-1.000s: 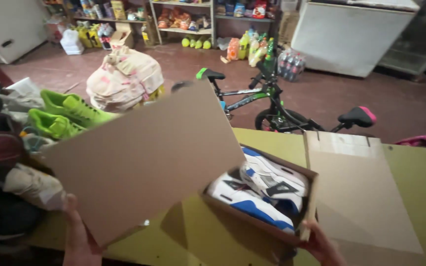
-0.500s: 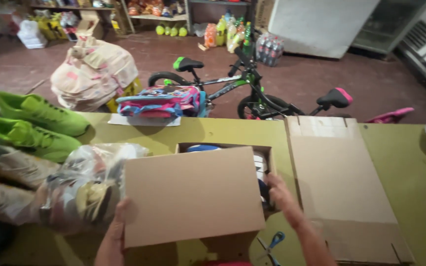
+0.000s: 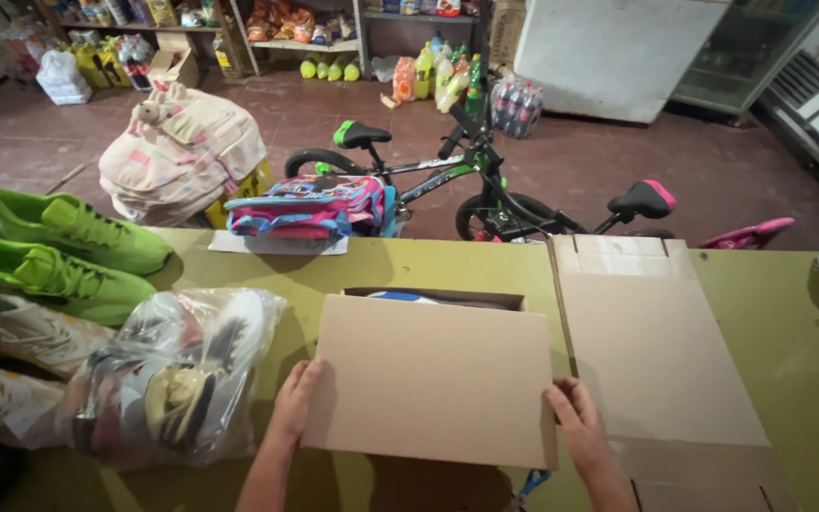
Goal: Assembling cardboard boxes by folding and tucking flaps
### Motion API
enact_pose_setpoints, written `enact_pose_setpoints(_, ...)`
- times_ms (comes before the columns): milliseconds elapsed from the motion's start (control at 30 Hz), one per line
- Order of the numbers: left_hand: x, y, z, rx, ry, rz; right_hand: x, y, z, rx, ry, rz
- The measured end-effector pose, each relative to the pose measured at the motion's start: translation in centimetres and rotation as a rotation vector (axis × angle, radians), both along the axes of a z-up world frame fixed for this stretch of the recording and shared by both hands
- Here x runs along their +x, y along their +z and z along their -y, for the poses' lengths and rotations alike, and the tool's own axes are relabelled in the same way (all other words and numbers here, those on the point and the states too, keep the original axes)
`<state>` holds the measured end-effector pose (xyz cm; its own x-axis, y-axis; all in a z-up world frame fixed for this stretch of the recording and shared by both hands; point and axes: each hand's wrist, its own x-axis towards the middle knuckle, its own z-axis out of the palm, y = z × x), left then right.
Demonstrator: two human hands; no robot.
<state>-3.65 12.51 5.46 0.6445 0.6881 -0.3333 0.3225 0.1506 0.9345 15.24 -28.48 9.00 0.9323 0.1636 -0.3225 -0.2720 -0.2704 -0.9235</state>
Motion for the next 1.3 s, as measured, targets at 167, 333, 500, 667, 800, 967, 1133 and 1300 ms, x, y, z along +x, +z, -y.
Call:
enact_pose_setpoints(167,-0.2,1.0,0.0,0.062,-0.095,-0.013,-0.8,4.4,-2.4,-0.097,0.089,-0.032)
enact_pose_setpoints(333,0.9,-1.2,-0.9,0.192,-0.139,0.039,-1.3,4.6,-3.6,-0.028,-0.019,-0.162)
enact_pose_setpoints(500,2.1,-1.4,-0.7,0.237,-0.135,0.079,-0.4,4.2,-3.2,-0.053,-0.063,-0.179)
enact_pose_setpoints(667,1.3,0.5,0.7,0.289,-0.129,0.032,-0.7,6.5,-3.3,-0.137,-0.003,-0.208)
enact_pose_setpoints(800,1.3,0.8,1.4,0.338,-0.132,0.072,-0.1,4.7,-2.1,-0.084,0.021,-0.140)
enact_pose_setpoints(967,1.8,0.0,0.9,0.344,-0.109,0.060,0.7,5.8,-3.5,-0.106,0.041,-0.157)
enact_pose_setpoints(1133,3.3,1.0,-0.5,0.293,-0.151,0.021,4.3,2.3,-3.7,-0.087,0.090,-0.057)
enact_pose_setpoints(1300,7.8,-0.5,-3.5,0.226,-0.235,0.039,7.9,0.6,-4.1,-0.162,0.169,-0.052)
